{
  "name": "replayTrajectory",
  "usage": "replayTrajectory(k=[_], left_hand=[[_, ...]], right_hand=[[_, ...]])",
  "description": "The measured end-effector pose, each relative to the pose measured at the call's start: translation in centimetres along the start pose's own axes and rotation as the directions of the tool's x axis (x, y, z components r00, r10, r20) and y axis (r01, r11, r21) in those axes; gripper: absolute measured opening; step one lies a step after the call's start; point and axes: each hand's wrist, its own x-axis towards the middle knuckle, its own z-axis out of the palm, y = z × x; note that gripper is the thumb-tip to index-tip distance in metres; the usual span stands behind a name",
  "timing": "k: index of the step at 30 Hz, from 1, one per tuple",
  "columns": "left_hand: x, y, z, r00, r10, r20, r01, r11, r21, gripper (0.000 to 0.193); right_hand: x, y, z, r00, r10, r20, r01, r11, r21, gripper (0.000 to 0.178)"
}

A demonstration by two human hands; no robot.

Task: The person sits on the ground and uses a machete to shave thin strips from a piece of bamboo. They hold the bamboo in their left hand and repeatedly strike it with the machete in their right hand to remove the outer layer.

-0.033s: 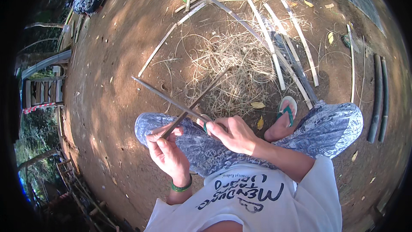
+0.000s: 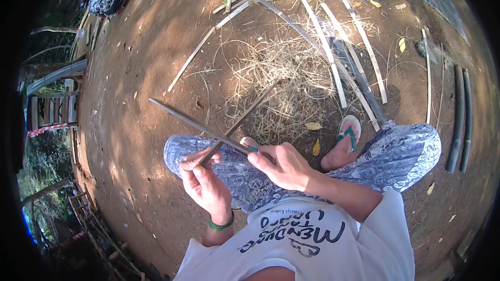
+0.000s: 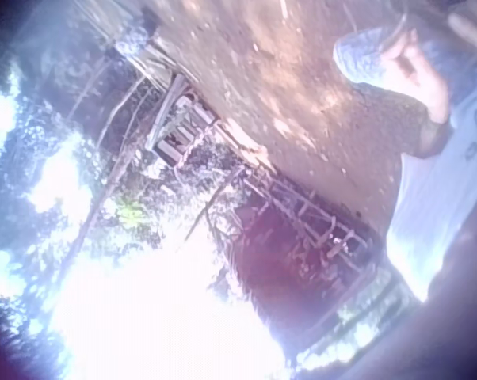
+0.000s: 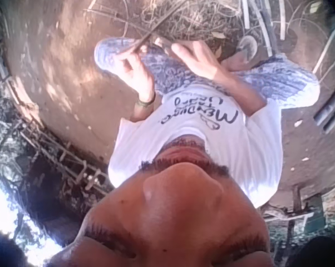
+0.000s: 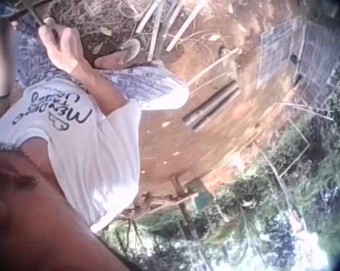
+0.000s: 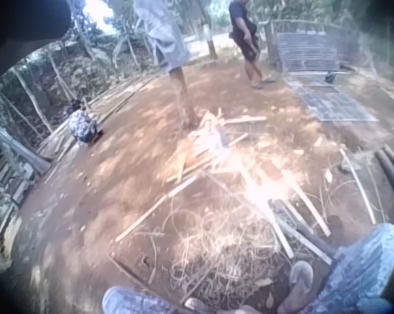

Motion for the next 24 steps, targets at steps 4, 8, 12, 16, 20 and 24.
replayTrajectory(k=[4,8,12,16,20,24], left_hand=[[-0.5,0.1,0.5,0.999,-0.019,-0.034,0.017,0.999,-0.032,0.018],[-0.7,0.4,0.7,1.000,-0.020,0.015,0.021,0.998,-0.064,0.012],[-0.8,0.6,0.5,0.997,-0.018,0.071,0.026,0.993,-0.117,0.016],[-0.7,0.3,0.1,0.996,0.007,0.094,-0.001,0.998,-0.063,0.019],[-0.6,0.3,0.1,0.993,-0.004,0.117,0.014,0.996,-0.084,0.021],[-0.4,1.3,0.7,0.985,-0.085,0.152,0.111,0.979,-0.172,0.023]], right_hand=[[-2.3,-3.5,0.7,0.989,-0.150,-0.014,0.151,0.986,0.067,0.056],[-2.9,-4.6,0.1,0.987,-0.155,0.046,0.158,0.986,-0.062,0.058],[-3.1,-5.2,-0.3,0.986,-0.147,0.080,0.155,0.982,-0.110,0.070],[-3.2,-5.3,-0.5,0.985,-0.147,0.093,0.155,0.984,-0.092,0.072],[-3.2,-5.6,-0.7,0.987,-0.107,0.120,0.114,0.992,-0.056,0.073],[-3.3,-5.6,-0.8,0.987,-0.119,0.106,0.127,0.989,-0.074,0.072]])
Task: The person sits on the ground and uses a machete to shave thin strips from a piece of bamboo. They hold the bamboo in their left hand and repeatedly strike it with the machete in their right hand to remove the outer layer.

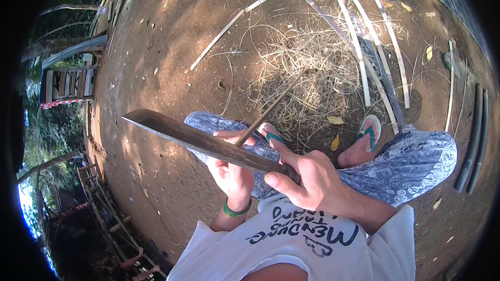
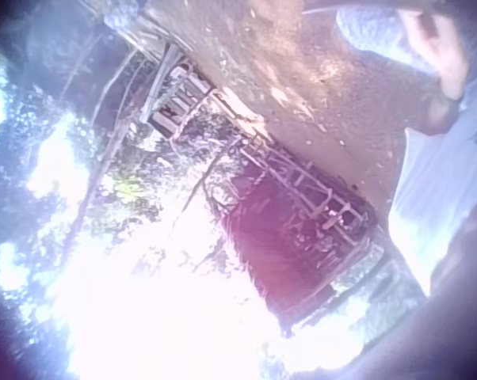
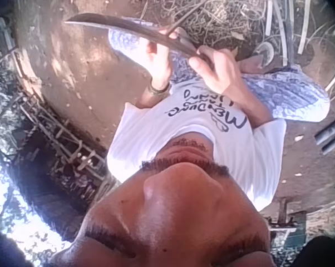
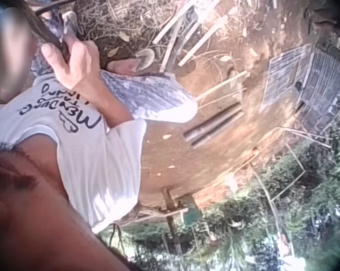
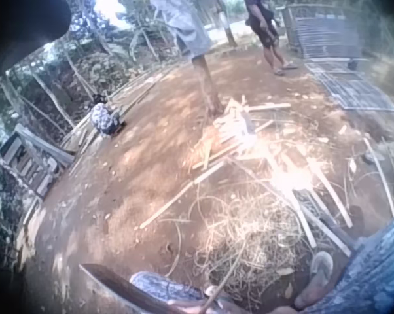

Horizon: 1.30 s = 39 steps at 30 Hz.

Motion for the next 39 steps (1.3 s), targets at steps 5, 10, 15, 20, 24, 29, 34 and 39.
replayTrajectory(k=[5,10,15,20,24,29,34,39], left_hand=[[-0.3,-0.3,-0.4,0.998,-0.038,-0.057,0.048,0.979,0.197,0.034],[0.0,-1.0,-0.7,0.997,0.056,0.050,-0.063,0.986,0.156,0.035],[0.6,1.1,0.8,0.937,0.280,-0.209,-0.210,0.930,0.303,0.043],[4.5,9.2,1.4,0.325,0.926,0.193,-0.703,0.101,0.704,0.059],[6.0,8.4,1.1,0.454,0.780,0.431,-0.632,-0.059,0.772,0.059],[6.6,8.7,0.3,0.551,0.632,0.545,-0.724,0.037,0.689,0.065],[3.5,2.5,-1.3,0.787,0.559,0.262,-0.589,0.553,0.590,0.055],[1.4,0.6,-1.9,0.905,0.322,0.278,-0.418,0.551,0.722,0.024]], right_hand=[[-0.3,0.5,0.1,0.997,-0.042,-0.057,0.038,0.996,-0.078,0.068],[-0.4,0.7,0.1,0.984,-0.096,-0.153,0.061,0.975,-0.213,0.062],[-0.6,0.4,0.1,0.966,-0.121,-0.227,0.079,0.979,-0.187,0.050],[-0.7,0.5,0.2,0.956,-0.156,-0.250,0.107,0.974,-0.200,0.049],[-0.3,0.7,0.0,0.973,-0.046,-0.226,-0.021,0.958,-0.288,0.046],[-0.2,2.0,-0.2,0.960,-0.020,-0.279,-0.051,0.968,-0.244,0.051],[0.3,2.0,-0.3,0.958,-0.050,-0.283,-0.025,0.966,-0.256,0.052],[1.1,3.1,-0.4,0.961,-0.018,-0.275,-0.075,0.942,-0.326,0.058]])
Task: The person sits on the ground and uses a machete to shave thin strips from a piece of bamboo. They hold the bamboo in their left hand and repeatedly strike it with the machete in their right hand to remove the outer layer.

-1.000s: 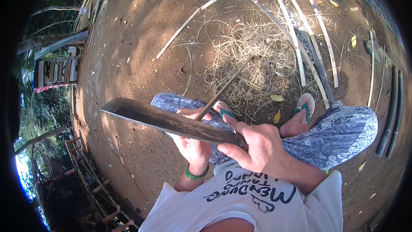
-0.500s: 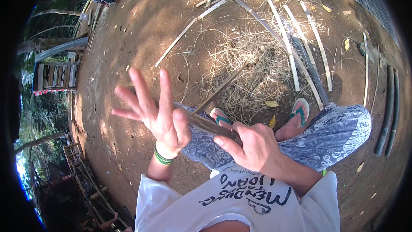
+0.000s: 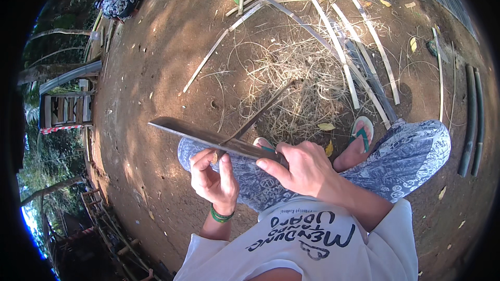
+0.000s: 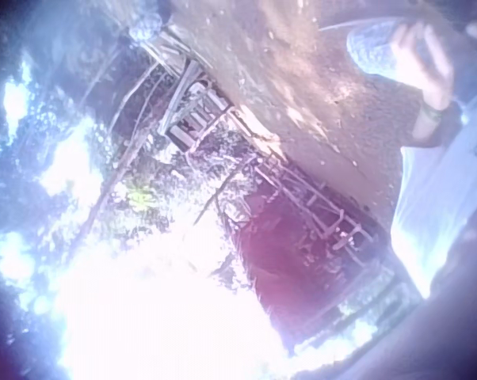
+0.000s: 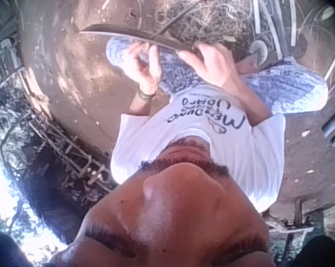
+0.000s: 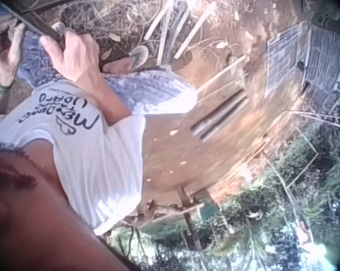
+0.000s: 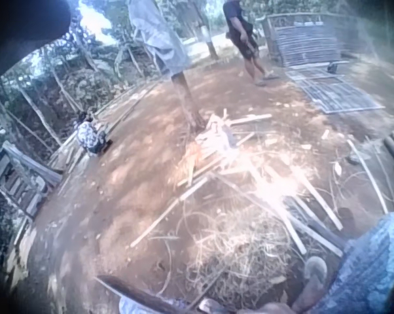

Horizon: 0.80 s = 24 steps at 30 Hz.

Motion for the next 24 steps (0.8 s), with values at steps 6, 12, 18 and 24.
replayTrajectory(k=[6,12,18,24], left_hand=[[-0.4,-0.2,0.1,0.996,-0.080,-0.032,0.076,0.992,-0.100,0.022],[-0.8,-1.6,-0.2,0.986,-0.119,-0.118,0.107,0.989,-0.099,0.018],[-0.8,-1.3,-0.4,0.992,-0.082,-0.093,0.073,0.993,-0.090,0.017],[-0.9,-1.9,-0.3,0.975,-0.170,-0.146,0.153,0.981,-0.120,0.015]], right_hand=[[3.9,7.4,1.6,0.984,0.176,-0.012,-0.176,0.980,-0.093,0.066],[3.6,4.5,2.1,0.994,-0.106,0.035,0.098,0.978,0.187,0.062],[7.2,15.5,3.5,0.970,0.241,-0.007,-0.239,0.957,-0.163,0.076],[4.3,4.9,2.5,0.984,-0.109,0.138,0.072,0.966,0.249,0.058]])
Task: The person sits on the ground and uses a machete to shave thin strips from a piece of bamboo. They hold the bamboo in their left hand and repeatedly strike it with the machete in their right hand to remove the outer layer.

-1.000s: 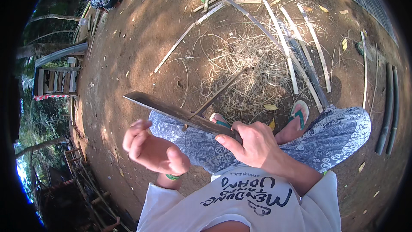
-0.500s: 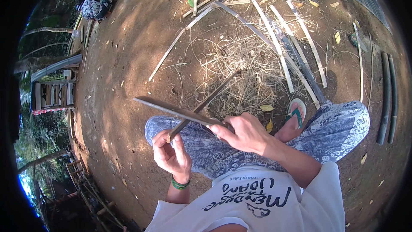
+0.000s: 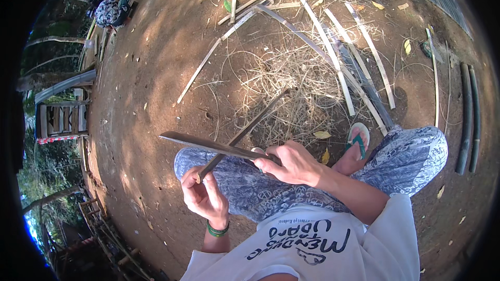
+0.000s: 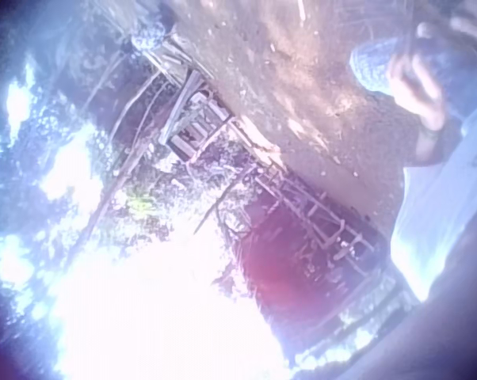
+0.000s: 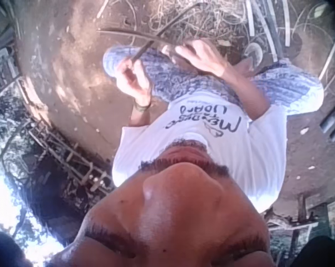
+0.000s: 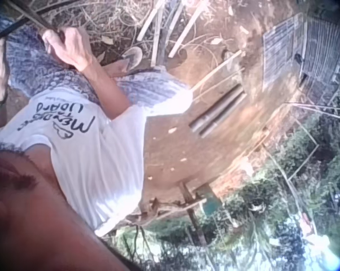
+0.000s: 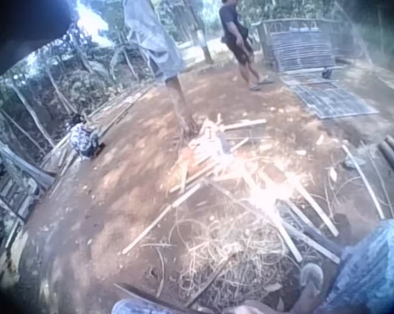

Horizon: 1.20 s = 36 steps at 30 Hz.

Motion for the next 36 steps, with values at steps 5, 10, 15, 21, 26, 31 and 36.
replayTrajectory(k=[5,10,15,21,26,31,36], left_hand=[[-0.1,0.4,-0.3,0.999,0.030,0.031,-0.030,1.000,0.005,0.013],[-0.4,-0.1,-0.1,1.000,0.006,0.008,-0.006,1.000,-0.004,0.012],[-0.2,-0.2,-0.6,0.998,-0.049,0.038,0.048,0.999,0.018,0.013],[-0.3,-0.8,-0.5,1.000,0.018,0.019,-0.018,1.000,0.023,0.014],[0.0,-0.4,-0.3,0.997,-0.074,-0.028,0.072,0.996,-0.042,0.016],[-0.3,-0.7,-0.5,1.000,-0.004,-0.003,0.004,1.000,-0.017,0.015],[0.1,-0.8,-0.6,0.998,-0.055,-0.020,0.054,0.998,-0.035,0.015]], right_hand=[[1.2,12.7,-0.6,0.920,0.358,-0.161,-0.383,0.909,-0.165,0.075],[2.1,12.3,-0.8,0.933,0.316,-0.170,-0.351,0.903,-0.249,0.075],[2.7,16.7,-1.8,0.844,0.510,-0.168,-0.537,0.812,-0.229,0.078],[3.2,19.4,-2.1,0.914,0.368,-0.172,-0.404,0.866,-0.295,0.082],[3.7,22.8,-3.8,0.752,0.636,-0.174,-0.659,0.716,-0.231,0.090],[3.9,25.1,-4.2,0.860,0.449,-0.244,-0.508,0.798,-0.323,0.083],[5.4,26.7,-3.7,0.624,0.667,-0.407,-0.779,0.569,-0.263,0.083]])
